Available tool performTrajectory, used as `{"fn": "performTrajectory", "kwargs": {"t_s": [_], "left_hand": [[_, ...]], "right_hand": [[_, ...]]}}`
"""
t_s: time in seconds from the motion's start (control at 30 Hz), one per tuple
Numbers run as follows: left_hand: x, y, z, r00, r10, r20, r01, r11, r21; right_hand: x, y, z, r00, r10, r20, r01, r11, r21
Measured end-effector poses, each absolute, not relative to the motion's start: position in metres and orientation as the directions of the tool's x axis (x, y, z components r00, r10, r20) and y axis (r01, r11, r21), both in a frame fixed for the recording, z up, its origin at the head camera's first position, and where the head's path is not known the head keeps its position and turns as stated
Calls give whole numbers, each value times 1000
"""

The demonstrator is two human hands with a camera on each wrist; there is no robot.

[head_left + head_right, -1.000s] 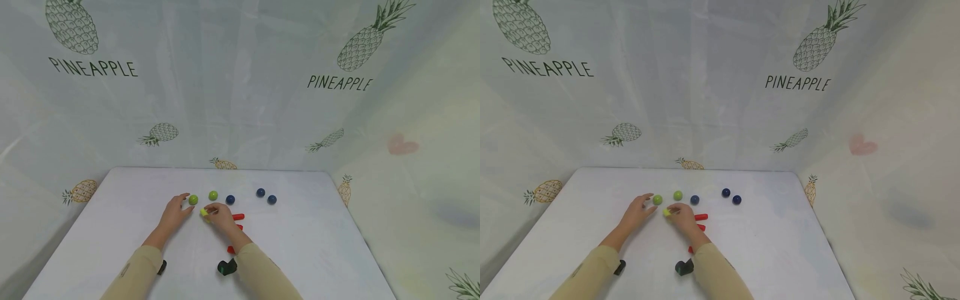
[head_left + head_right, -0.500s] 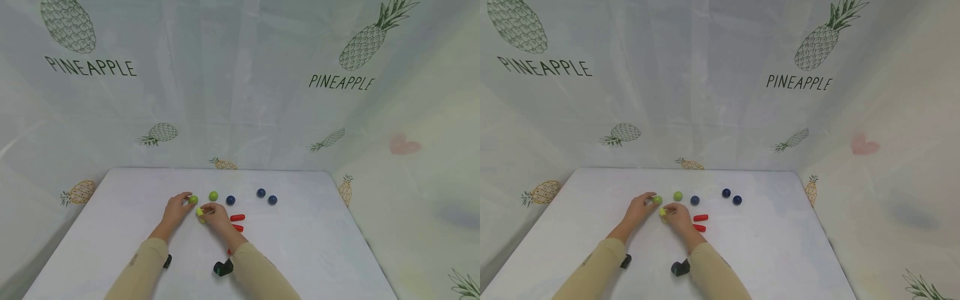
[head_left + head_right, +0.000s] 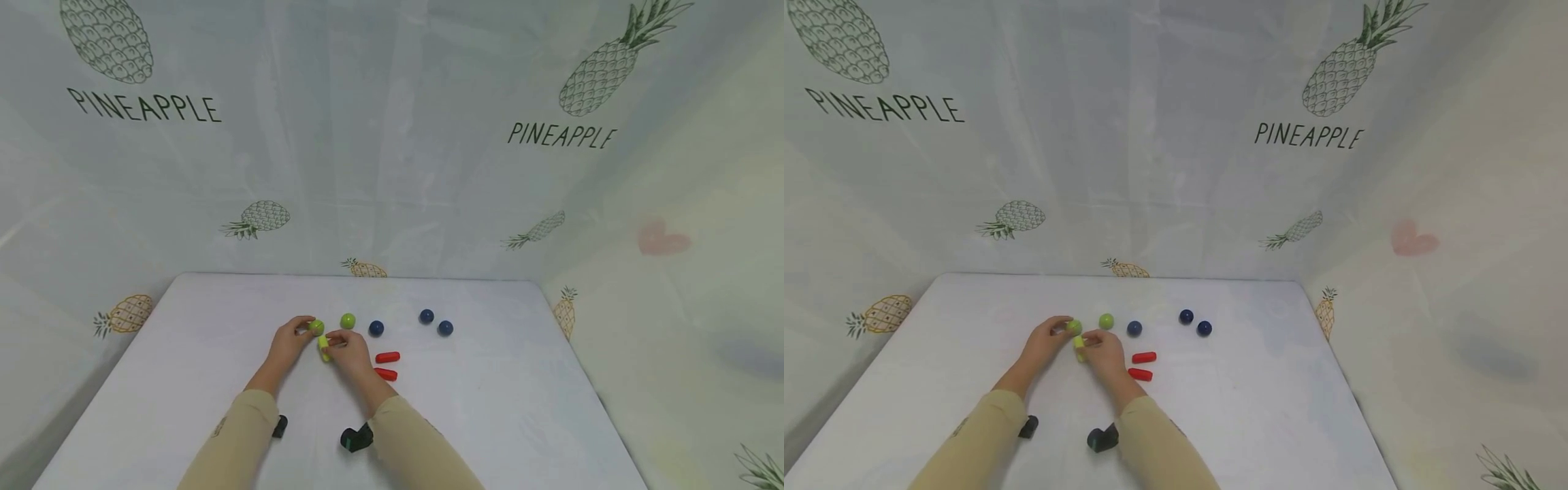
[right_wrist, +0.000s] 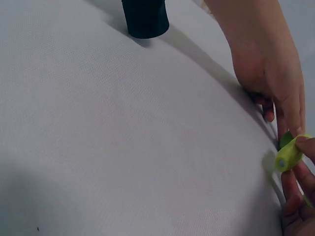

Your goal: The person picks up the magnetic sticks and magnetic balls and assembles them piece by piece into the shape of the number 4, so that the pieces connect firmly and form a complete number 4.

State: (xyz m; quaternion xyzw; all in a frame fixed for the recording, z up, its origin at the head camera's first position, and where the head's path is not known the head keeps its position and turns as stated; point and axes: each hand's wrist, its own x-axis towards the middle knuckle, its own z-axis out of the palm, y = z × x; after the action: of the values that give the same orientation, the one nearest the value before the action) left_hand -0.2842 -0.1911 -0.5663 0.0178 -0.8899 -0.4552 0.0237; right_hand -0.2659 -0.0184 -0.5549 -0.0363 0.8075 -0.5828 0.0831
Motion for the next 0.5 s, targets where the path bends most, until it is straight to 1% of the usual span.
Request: {"fn": "performTrajectory", "kwargs": {"t_s": [0.17, 0.5], "left_hand": [[-287, -194, -566, -998, -44, -37, -54, 522, 851], [-289, -196, -562, -995, -11, -103, -94, 494, 864]], "right_hand": [[-266, -21, -555, -988, -113, -108, 63, 344, -937], [-267, -25, -551, -991, -85, -106, 63, 405, -912]]}}
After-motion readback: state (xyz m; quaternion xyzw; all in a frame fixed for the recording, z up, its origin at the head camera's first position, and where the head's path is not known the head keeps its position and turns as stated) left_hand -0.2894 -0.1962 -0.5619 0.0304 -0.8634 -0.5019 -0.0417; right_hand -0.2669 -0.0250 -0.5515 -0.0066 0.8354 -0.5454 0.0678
